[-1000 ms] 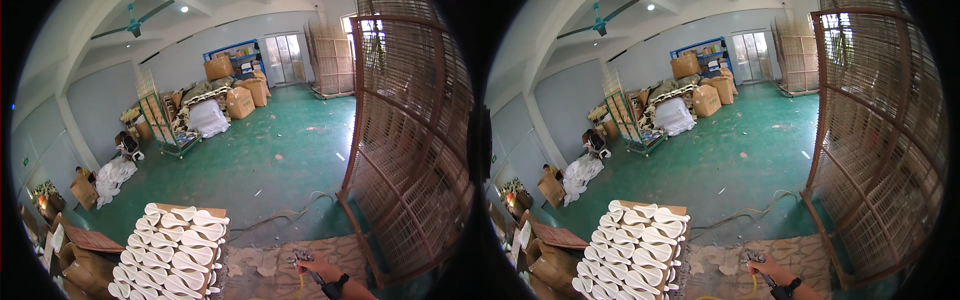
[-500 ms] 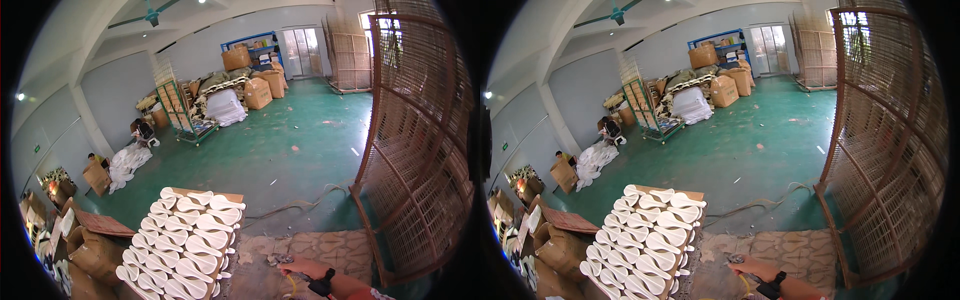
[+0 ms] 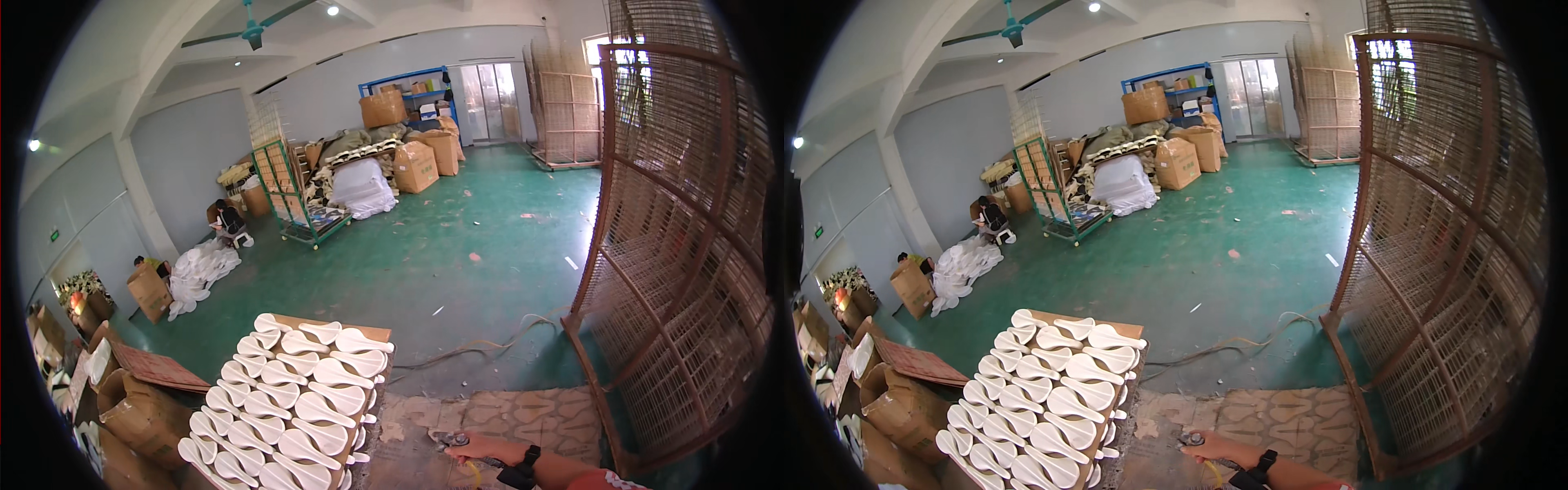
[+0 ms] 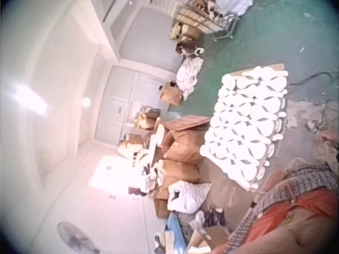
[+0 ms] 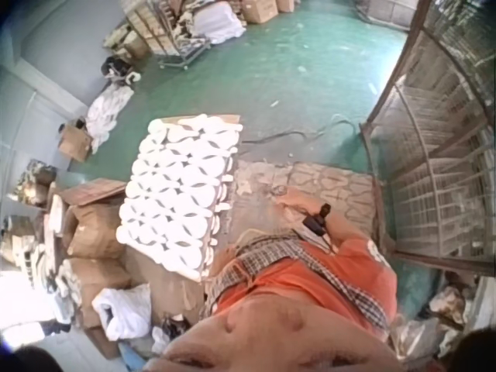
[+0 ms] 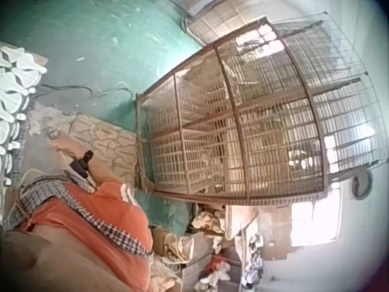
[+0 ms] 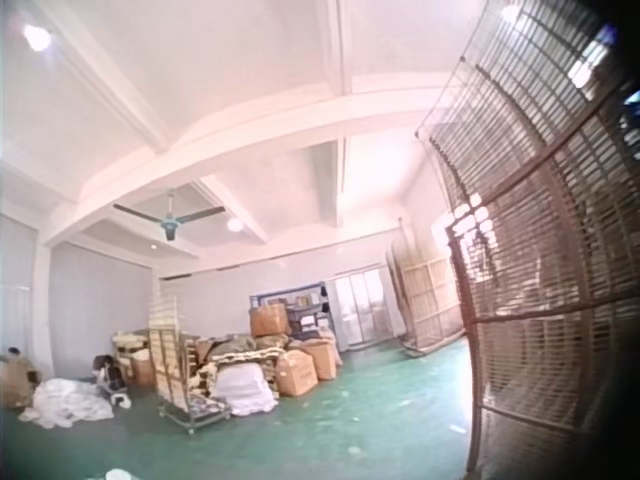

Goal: The recorder uses a spray gun to apply a coating to a batch of bicycle saddles arranged on a board.

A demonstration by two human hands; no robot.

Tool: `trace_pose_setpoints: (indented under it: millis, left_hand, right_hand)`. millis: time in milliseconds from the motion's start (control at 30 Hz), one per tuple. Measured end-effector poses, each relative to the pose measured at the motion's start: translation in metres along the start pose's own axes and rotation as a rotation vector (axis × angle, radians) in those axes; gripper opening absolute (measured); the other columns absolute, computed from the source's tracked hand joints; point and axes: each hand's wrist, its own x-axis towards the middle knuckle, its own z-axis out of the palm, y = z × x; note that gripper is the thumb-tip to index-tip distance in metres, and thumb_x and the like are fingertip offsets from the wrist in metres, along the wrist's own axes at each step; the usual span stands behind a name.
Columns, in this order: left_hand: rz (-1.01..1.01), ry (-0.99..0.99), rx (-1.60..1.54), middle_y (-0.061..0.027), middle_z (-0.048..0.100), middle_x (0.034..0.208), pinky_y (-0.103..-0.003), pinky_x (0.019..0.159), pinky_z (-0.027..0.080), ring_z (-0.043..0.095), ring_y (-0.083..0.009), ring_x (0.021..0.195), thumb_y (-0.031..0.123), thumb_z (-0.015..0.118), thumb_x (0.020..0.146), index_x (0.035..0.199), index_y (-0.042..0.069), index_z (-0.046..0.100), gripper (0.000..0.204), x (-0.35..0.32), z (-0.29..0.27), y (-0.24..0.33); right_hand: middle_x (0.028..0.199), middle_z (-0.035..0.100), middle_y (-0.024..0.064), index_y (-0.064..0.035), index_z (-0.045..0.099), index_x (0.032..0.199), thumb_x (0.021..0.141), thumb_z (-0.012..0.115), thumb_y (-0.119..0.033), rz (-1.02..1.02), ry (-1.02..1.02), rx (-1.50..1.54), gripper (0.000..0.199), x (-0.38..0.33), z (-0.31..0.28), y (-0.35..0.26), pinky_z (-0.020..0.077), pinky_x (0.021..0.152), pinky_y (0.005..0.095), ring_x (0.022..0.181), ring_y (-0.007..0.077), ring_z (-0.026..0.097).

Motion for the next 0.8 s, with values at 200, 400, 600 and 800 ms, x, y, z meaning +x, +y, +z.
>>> trace_pose_setpoints:
  millis: [200, 400, 600, 800]
  left_hand:
    - [0.023, -0.028, 0.025, -0.0244, 0.061, 0.088, -0.043, 0.072, 0.046, 0.060, -0.0380, 0.081, 0.032, 0.046, 0.092, 0.106, 0.004, 0.059, 0.034, 0.011, 0.005, 0.001]
    - [0.062, -0.050, 0.061, -0.0245, 0.061, 0.089, -0.043, 0.073, 0.046, 0.060, -0.0381, 0.081, 0.032, 0.046, 0.092, 0.106, 0.004, 0.059, 0.034, 0.023, 0.005, 0.001]
    - [0.109, -0.058, 0.090, -0.0247, 0.061, 0.089, -0.043, 0.073, 0.046, 0.060, -0.0382, 0.081, 0.032, 0.046, 0.092, 0.106, 0.004, 0.059, 0.034, 0.037, 0.008, 0.004]
    - [0.140, -0.056, 0.115, -0.0248, 0.061, 0.089, -0.043, 0.073, 0.046, 0.060, -0.0383, 0.082, 0.032, 0.046, 0.092, 0.107, 0.004, 0.059, 0.035, 0.047, 0.014, 0.006]
  right_hand:
    - [0.072, 0.057, 0.0006, -0.0051, 0.057, 0.093, 0.083, 0.067, -0.022, 0.060, 0.122, 0.210, 0.021, -0.010, -0.034, 0.020, 0.0483, 0.055, 0.0217, 0.060, 0.0076, 0.057]
    - [0.072, 0.058, 0.0003, -0.0044, 0.057, 0.090, 0.083, 0.067, -0.023, 0.071, 0.139, 0.093, 0.022, -0.020, -0.044, 0.011, 0.0478, 0.055, 0.0217, 0.059, 0.0078, 0.057]
    - [0.071, 0.058, -0.0001, -0.0060, 0.058, 0.091, 0.082, 0.067, -0.032, 0.067, 0.119, -0.045, 0.029, -0.020, -0.046, 0.011, 0.0470, 0.053, 0.0220, 0.058, 0.0076, 0.057]
    - [0.067, 0.057, -0.0010, -0.0074, 0.059, 0.093, 0.082, 0.067, -0.030, 0.054, 0.150, -0.132, 0.027, -0.019, -0.055, 0.015, 0.0457, 0.050, 0.0218, 0.056, 0.0073, 0.056]
